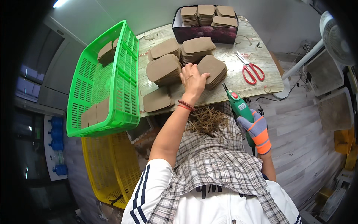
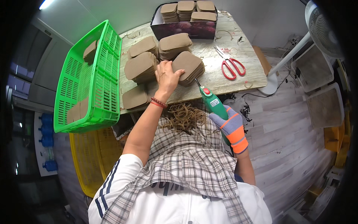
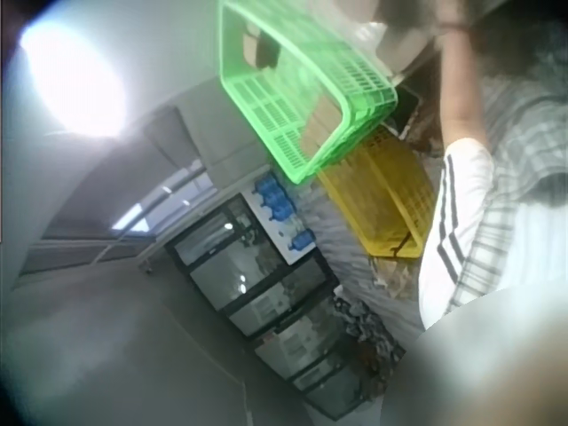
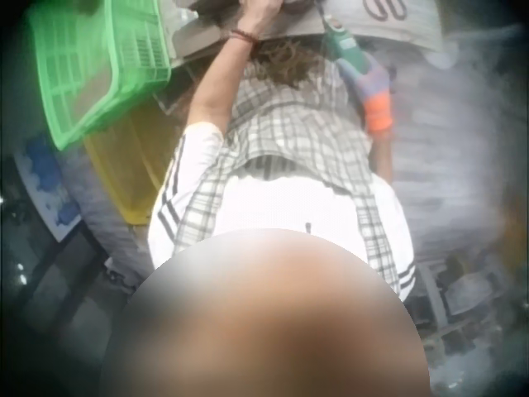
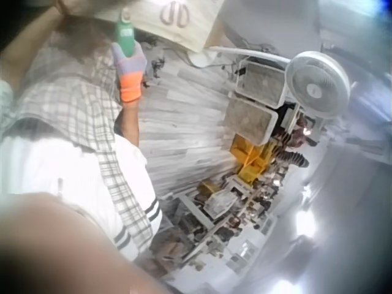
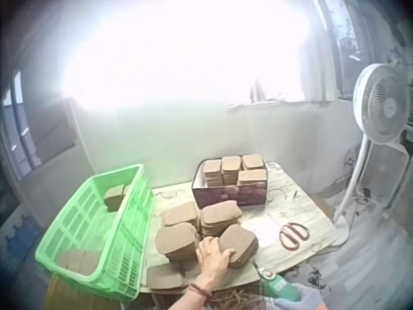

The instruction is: The person uses a rotary tool to smooth the edges of stacked brown cardboard pieces. They pick up each piece from a green basket, run the tool along the edges, and place the finished pieces on the table.

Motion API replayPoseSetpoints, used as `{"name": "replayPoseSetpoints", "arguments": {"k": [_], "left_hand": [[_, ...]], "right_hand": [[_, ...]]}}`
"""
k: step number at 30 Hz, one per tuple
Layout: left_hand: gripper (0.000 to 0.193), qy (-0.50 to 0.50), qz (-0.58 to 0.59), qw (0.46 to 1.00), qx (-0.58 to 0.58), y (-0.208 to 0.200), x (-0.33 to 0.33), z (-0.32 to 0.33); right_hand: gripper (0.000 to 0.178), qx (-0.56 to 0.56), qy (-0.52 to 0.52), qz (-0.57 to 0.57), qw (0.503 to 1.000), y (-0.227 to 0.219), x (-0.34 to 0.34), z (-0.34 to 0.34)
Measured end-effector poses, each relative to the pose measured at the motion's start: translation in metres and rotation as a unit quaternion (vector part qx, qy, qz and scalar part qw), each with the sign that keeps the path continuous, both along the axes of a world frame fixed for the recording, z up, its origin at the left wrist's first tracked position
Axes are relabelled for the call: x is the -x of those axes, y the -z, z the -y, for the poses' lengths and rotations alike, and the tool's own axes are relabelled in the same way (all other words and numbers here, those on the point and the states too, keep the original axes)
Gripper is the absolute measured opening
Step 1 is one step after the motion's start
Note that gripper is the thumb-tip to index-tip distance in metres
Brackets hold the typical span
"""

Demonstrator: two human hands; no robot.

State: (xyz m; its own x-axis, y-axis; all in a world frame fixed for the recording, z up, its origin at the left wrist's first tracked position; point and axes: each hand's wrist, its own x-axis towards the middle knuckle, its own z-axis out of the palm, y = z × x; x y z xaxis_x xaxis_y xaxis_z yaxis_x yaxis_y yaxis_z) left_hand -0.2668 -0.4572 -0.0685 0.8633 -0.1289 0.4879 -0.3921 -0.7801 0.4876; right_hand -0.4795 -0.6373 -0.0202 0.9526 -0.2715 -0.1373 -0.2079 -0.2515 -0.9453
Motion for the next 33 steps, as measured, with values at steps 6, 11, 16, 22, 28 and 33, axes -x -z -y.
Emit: {"name": "replayPoseSetpoints", "arguments": {"k": [6,11,16,22,28,33], "left_hand": [[0.036,0.01,0.04,0.994,0.1,-0.02,0.011,0.01],[0.025,0.129,-0.152,0.837,0.51,-0.032,0.02,0.01],[0.034,0.196,-0.243,0.529,0.789,-0.043,0.044,0.016],[0.043,0.195,-0.282,0.404,0.848,-0.041,0.052,0.023],[0.041,0.201,-0.304,0.389,0.846,-0.045,0.062,0.027],[0.04,0.221,-0.31,0.399,0.834,-0.031,0.071,0.033]], "right_hand": [[0.037,-0.026,0.029,-0.011,0.999,0.001,0.0,0.005],[0.033,-0.04,0.033,0.001,0.999,0.002,0.0,0.005],[0.031,-0.071,0.029,-0.005,0.997,-0.007,-0.001,-0.001],[0.03,-0.085,0.017,0.008,0.996,-0.021,-0.004,-0.007],[0.028,-0.102,0.011,0.006,0.995,-0.026,-0.003,-0.011],[0.027,-0.118,0.021,0.017,0.993,-0.026,-0.004,-0.01]]}}
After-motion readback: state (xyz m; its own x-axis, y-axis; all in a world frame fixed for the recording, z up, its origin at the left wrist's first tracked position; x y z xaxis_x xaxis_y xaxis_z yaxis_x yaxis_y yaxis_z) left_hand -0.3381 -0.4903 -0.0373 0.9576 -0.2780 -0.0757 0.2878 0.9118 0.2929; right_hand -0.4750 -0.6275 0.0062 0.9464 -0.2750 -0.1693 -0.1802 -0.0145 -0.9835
